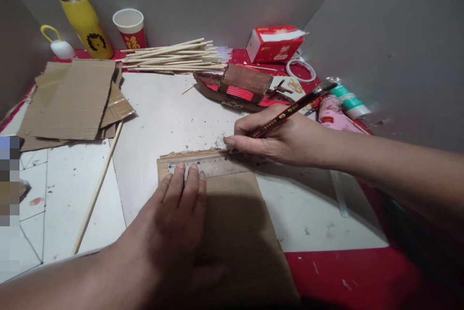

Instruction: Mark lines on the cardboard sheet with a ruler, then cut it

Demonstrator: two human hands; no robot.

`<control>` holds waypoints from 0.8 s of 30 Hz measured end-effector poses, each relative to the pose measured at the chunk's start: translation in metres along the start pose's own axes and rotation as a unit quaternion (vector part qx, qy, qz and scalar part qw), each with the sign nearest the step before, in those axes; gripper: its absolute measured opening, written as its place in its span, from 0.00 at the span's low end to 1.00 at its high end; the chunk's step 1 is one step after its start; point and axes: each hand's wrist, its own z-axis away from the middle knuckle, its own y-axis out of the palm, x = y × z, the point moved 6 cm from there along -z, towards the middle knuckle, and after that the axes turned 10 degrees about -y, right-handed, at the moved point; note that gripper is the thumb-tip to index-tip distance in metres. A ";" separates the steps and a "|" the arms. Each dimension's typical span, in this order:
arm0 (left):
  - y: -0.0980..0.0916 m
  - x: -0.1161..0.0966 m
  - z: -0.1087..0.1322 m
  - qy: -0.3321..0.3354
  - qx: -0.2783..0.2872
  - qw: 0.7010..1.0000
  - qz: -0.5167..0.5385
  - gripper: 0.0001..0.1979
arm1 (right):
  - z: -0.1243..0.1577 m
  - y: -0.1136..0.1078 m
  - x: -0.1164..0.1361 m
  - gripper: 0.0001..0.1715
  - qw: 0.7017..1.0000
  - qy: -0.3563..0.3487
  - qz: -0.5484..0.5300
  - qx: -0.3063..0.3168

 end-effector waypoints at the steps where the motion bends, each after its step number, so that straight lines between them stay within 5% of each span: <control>1: 0.000 0.000 0.000 -0.001 -0.002 1.000 0.001 0.56 | 0.001 0.000 0.000 0.20 1.000 0.002 0.002 -0.002; 16: -0.001 0.000 0.000 0.001 -0.001 1.000 -0.005 0.56 | 0.007 -0.008 0.003 0.20 0.999 0.011 -0.006 -0.030; 22: 0.000 -0.001 0.002 -0.011 -0.030 0.999 -0.010 0.55 | 0.037 -0.025 -0.001 0.20 0.984 0.065 -0.026 -0.166; 24: -0.002 -0.002 0.003 -0.011 -0.047 0.999 -0.014 0.54 | 0.050 -0.022 -0.005 0.17 0.984 0.062 0.027 -0.167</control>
